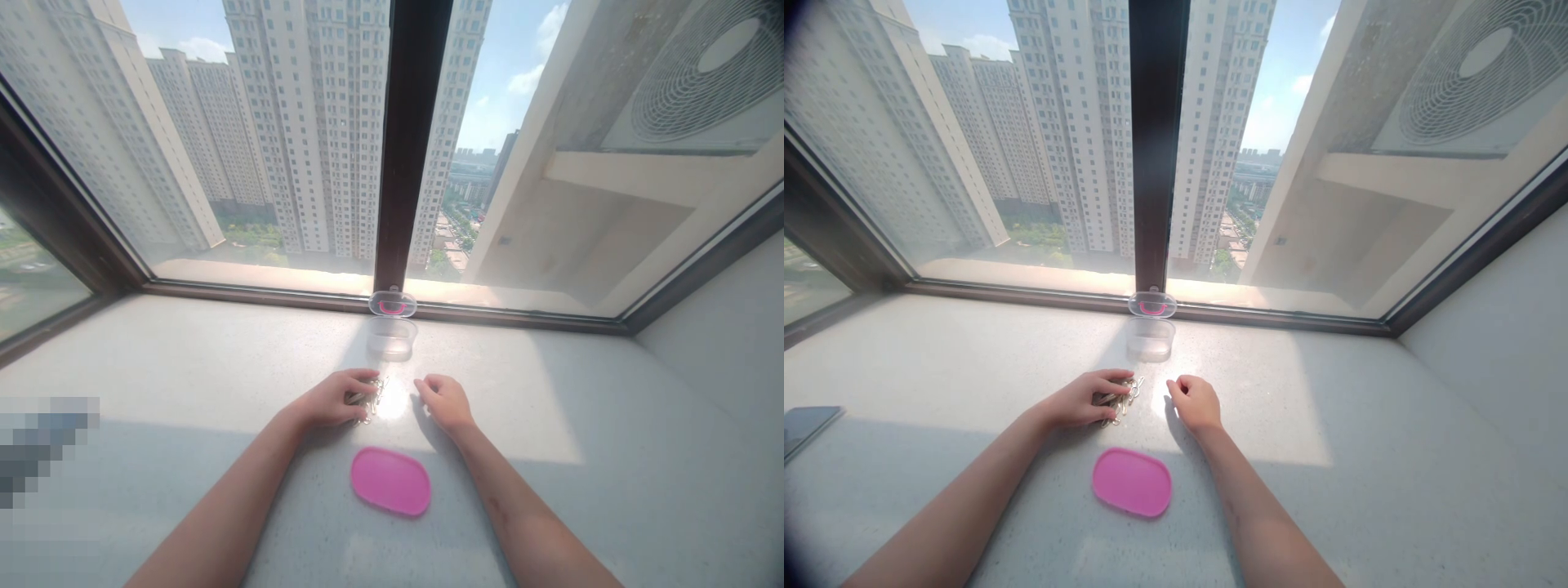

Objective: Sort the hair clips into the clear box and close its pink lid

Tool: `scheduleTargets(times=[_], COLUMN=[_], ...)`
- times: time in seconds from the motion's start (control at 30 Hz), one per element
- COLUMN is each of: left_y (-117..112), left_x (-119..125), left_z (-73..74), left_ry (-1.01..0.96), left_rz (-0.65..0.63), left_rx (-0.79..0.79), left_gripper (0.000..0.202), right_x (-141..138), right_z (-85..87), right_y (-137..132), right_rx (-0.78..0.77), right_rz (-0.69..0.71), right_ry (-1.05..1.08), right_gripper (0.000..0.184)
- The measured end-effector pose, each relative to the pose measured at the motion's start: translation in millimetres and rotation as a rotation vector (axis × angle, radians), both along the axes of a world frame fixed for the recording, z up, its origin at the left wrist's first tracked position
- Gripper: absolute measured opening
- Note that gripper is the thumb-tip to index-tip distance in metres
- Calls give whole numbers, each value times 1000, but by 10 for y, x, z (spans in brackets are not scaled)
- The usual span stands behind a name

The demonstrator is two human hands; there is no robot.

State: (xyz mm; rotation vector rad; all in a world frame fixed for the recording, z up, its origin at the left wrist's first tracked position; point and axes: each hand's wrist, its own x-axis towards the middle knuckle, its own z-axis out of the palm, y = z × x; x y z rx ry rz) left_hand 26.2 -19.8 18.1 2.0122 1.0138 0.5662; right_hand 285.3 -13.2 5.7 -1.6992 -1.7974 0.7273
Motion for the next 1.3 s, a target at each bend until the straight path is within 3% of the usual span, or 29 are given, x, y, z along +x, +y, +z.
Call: scheduleTargets(times=[0.17,0.43,0.7,1.07,1.17,1.3], left_y=[-3,1,22,-2,-8,-39], left_x=[25,65,65,113,132,186], left_z=[2,-18,-101,-36,-9,44], left_ry=[-48,-82,-154,-266,-320,-440], left_rz=[19,141,212,280,291,300], left_rx=[31,53,62,-48,-2,5], left_gripper=[31,25,42,33,27,19], right_x=[1,-6,-9,-20,-54,-153], right_z=[-3,-2,10,-9,-20,65], right_y=[0,-1,-5,-7,-43,-209], right_rx=[15,8,8,26,90,344], right_rz=[-1,-3,-6,-1,11,94], right_ry=[-4,-9,-12,-70,-80,-22], right_gripper=[39,39,39,37,35,27])
